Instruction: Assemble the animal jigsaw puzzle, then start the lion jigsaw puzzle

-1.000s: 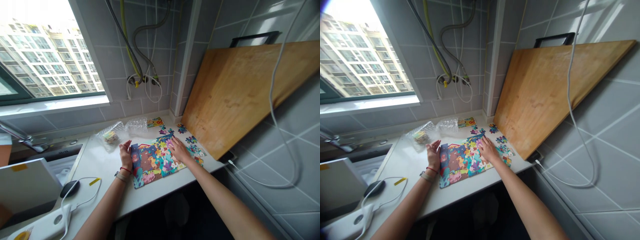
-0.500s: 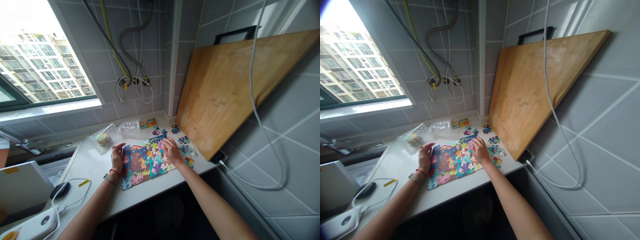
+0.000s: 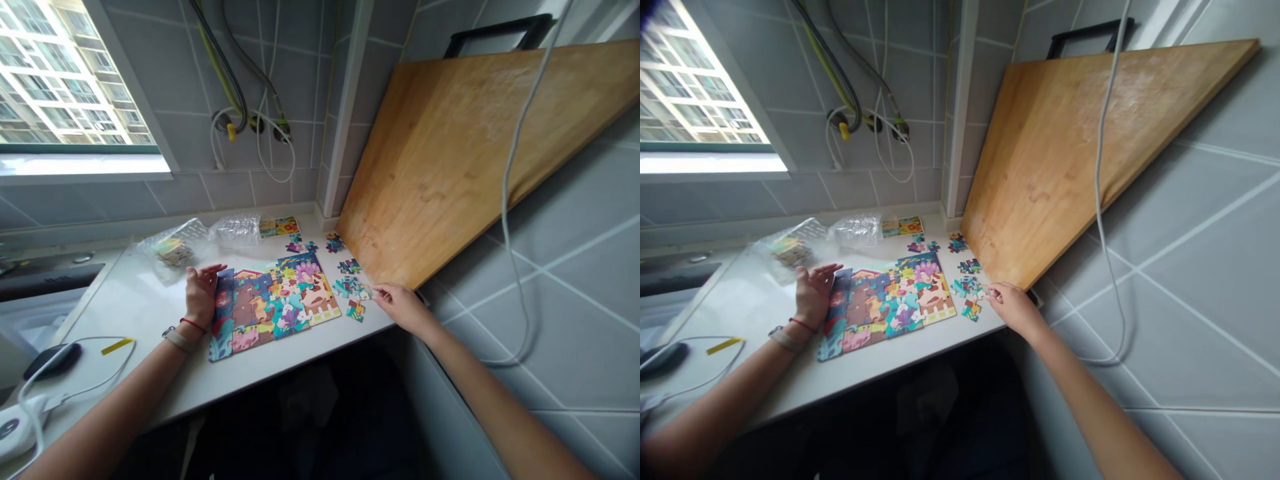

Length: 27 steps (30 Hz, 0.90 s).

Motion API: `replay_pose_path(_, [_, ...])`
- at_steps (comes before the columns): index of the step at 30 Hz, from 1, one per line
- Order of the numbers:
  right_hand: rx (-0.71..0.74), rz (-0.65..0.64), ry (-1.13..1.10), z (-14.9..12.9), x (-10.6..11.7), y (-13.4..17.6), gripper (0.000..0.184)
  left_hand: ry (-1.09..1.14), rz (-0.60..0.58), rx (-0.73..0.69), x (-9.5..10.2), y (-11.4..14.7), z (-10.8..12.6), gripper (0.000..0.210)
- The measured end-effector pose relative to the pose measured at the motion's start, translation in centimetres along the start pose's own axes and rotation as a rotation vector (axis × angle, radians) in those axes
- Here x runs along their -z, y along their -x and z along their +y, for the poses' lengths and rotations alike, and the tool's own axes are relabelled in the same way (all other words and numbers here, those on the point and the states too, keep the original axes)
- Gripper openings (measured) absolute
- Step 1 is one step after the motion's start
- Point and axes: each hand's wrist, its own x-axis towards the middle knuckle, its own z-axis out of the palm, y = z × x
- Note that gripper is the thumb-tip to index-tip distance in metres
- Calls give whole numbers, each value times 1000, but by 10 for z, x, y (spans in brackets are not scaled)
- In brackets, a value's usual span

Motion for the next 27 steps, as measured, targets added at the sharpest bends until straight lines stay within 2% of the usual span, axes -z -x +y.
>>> replay_pose_path(3, [-20, -162, 125, -4, 10, -7, 33, -10, -4, -13, 0, 1, 2, 58])
replay_pose_path(6, [8, -209, 232, -21, 9, -24, 38, -35, -10, -38, -1, 3, 4, 52])
replay_pose_path(12, [62, -341, 636, -43, 0, -92, 48, -82, -50, -68, 2, 7, 10, 43])
replay_pose_path(15, [92, -415, 723, -44, -9, -124, 51, -98, -76, -83, 4, 10, 14, 42])
replay_pose_path(17, [96, -458, 752, -43, -14, -138, 48, -129, -98, -94, 4, 13, 17, 42])
replay_pose_path(22, [123, -517, 811, -39, -17, -147, 40, -161, -145, -145, 2, 17, 19, 41])
replay_pose_path(27, [159, -480, 798, -49, -5, -132, 49, -216, -168, -162, 1, 17, 20, 42])
